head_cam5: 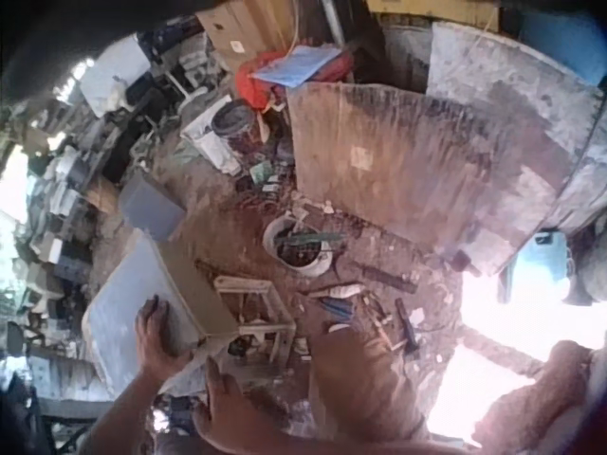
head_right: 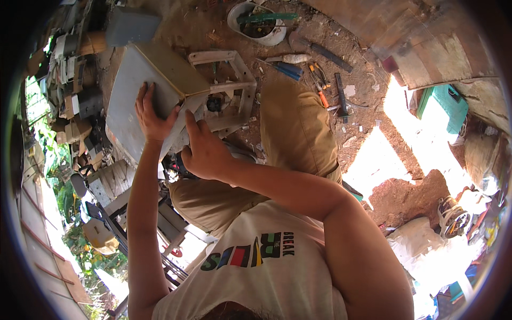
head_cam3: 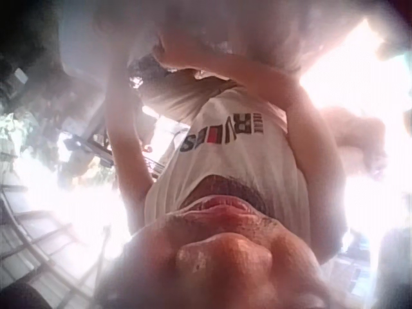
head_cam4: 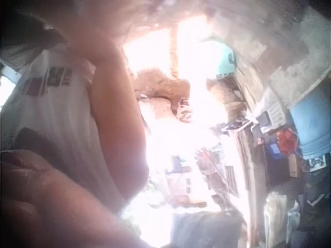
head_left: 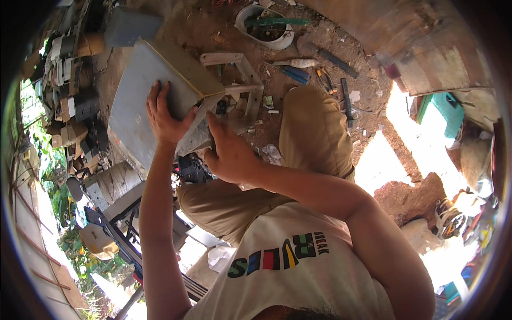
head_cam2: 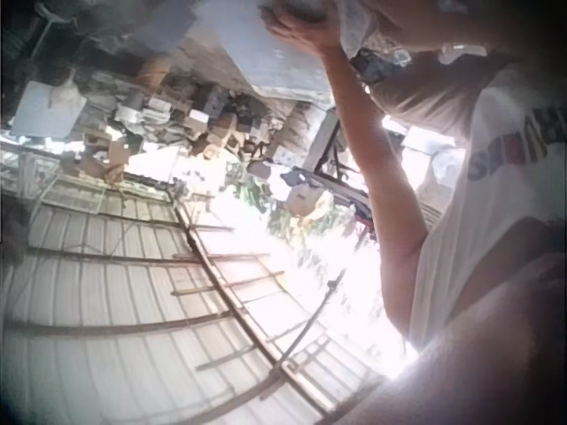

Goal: The person removes the outer panels of a printer by prying them off with a tool and pulling them apart by hand.

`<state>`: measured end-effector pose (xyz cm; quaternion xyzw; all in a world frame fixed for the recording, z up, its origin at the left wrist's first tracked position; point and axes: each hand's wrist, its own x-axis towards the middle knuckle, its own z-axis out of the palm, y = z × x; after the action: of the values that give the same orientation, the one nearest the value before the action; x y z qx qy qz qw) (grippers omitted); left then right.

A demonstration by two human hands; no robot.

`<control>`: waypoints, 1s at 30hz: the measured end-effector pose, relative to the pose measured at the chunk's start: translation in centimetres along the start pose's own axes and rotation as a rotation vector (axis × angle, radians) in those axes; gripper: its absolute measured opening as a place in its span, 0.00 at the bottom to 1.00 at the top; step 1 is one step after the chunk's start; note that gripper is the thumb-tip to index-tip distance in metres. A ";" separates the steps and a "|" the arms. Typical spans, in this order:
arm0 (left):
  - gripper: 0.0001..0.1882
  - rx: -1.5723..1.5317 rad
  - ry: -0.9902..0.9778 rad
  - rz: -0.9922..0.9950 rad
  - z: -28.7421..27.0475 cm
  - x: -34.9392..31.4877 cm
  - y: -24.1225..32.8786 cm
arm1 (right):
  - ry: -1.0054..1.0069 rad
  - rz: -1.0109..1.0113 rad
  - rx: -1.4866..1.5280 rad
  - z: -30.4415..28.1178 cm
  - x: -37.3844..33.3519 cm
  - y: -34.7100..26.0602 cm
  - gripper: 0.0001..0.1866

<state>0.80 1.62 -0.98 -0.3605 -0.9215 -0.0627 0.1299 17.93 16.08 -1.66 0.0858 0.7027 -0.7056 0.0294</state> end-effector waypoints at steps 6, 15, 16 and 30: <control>0.47 0.012 -0.015 0.000 -0.3 0.3 0.0 | 0.003 -0.110 -0.031 -0.6 0.9 0.2 0.42; 0.47 -0.001 0.024 0.028 -0.3 -0.1 -0.1 | -0.070 -0.077 -0.126 -0.9 -0.6 -1.1 0.34; 0.46 -0.001 0.031 0.030 -0.4 -0.1 0.0 | -0.099 -0.050 -0.201 -1.2 -0.3 -1.3 0.30; 0.40 0.007 0.039 -0.001 -0.4 -0.3 -0.8 | 0.090 -0.832 -0.414 2.3 7.4 -4.9 0.13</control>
<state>0.56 0.75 -0.76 -0.3582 -0.9192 -0.0667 0.1490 9.67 14.42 1.92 -0.1806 0.8042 -0.4978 -0.2699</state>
